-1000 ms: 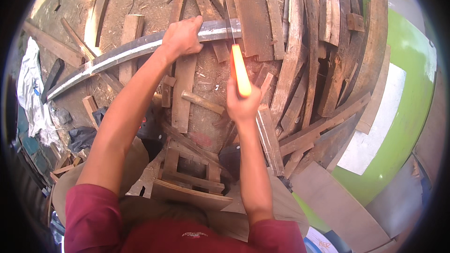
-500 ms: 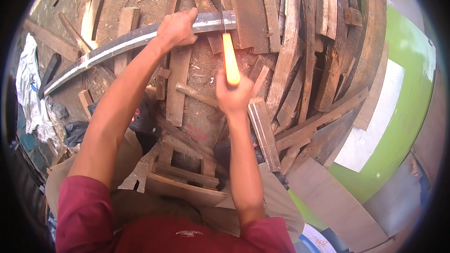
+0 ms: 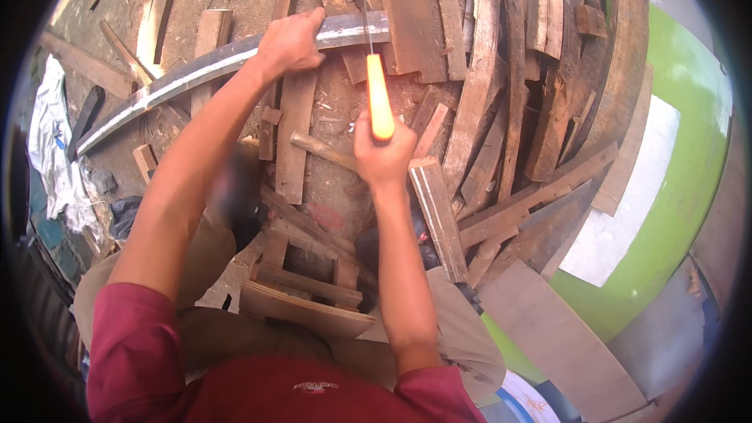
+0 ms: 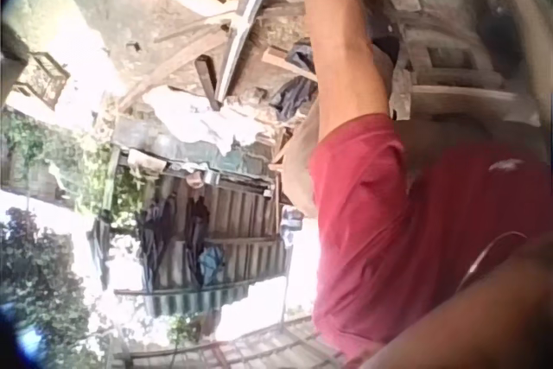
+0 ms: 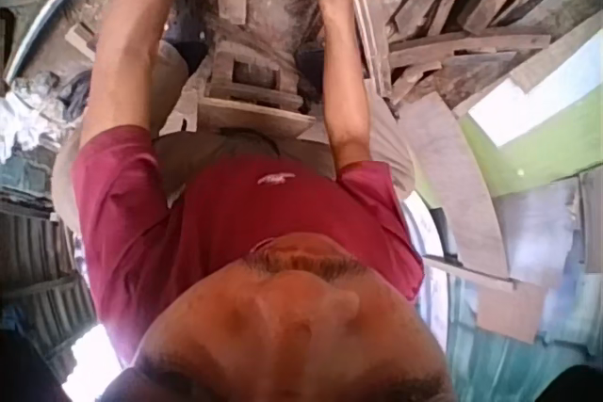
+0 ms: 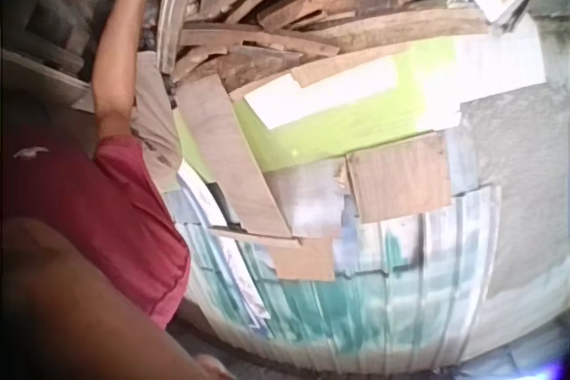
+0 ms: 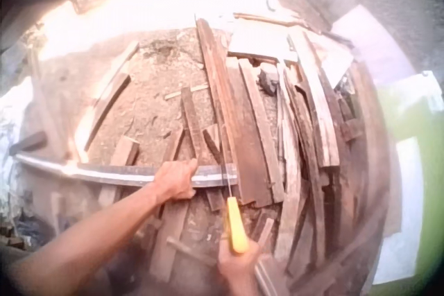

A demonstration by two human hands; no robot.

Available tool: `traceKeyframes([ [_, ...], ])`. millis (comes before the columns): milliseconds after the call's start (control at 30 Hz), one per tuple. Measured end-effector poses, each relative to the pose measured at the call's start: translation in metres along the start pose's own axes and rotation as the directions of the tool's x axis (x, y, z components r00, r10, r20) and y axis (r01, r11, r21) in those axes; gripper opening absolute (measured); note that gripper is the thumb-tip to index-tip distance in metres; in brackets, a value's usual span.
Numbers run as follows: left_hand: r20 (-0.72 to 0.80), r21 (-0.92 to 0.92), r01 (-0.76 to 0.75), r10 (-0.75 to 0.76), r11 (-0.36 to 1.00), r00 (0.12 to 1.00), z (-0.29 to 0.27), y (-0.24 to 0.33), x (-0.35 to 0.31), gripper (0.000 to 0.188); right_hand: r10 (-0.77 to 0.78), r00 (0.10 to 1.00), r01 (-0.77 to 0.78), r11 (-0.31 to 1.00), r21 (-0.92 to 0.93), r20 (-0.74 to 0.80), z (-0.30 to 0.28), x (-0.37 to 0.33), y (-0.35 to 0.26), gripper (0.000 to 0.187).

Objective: The person sits on the ground and uses a hand saw to cut a long metal bar into shorter pieces. After sawing, the person uses a metal file to smooth the cut edges of the bar.

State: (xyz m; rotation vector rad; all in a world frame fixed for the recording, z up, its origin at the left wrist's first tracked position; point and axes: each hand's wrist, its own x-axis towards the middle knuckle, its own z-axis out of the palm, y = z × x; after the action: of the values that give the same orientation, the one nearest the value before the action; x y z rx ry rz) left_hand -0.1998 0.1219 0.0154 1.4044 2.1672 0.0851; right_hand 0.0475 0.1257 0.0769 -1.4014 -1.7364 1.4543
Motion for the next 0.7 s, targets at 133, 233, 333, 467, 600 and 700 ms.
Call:
traceKeyframes([
  [133,0.035,-0.018,0.022,-0.021,1.0,0.999,-0.004,-0.006,0.0,0.041,-0.013,0.997,0.026,0.984,-0.179,0.076,-0.081,-0.14,0.015,0.007],
  [233,0.024,-0.027,0.033,-0.032,0.999,0.999,-0.002,-0.007,-0.001,0.042,-0.021,0.988,0.059,0.966,-0.251,0.154,-0.106,-0.163,-0.006,0.015],
  [333,0.056,-0.013,0.038,-0.038,0.999,0.998,-0.003,-0.002,0.001,0.042,0.077,0.996,-0.075,0.996,-0.051,0.049,-0.03,-0.043,0.01,0.014],
  [467,-0.044,-0.04,0.007,-0.009,0.999,0.999,-0.001,-0.005,0.008,0.042,-0.014,1.0,0.014,0.998,-0.06,-0.001,0.009,0.003,-0.005,0.016],
  [600,0.002,-0.06,0.018,-0.018,0.998,1.0,0.008,-0.015,0.003,0.048,-0.01,0.994,0.033,0.978,-0.208,0.11,-0.082,-0.14,0.02,0.021],
  [700,-0.012,-0.05,0.045,-0.045,0.998,0.999,-0.004,-0.014,0.007,0.043,-0.002,0.988,0.038,0.973,-0.23,0.156,-0.1,-0.139,-0.002,0.014],
])
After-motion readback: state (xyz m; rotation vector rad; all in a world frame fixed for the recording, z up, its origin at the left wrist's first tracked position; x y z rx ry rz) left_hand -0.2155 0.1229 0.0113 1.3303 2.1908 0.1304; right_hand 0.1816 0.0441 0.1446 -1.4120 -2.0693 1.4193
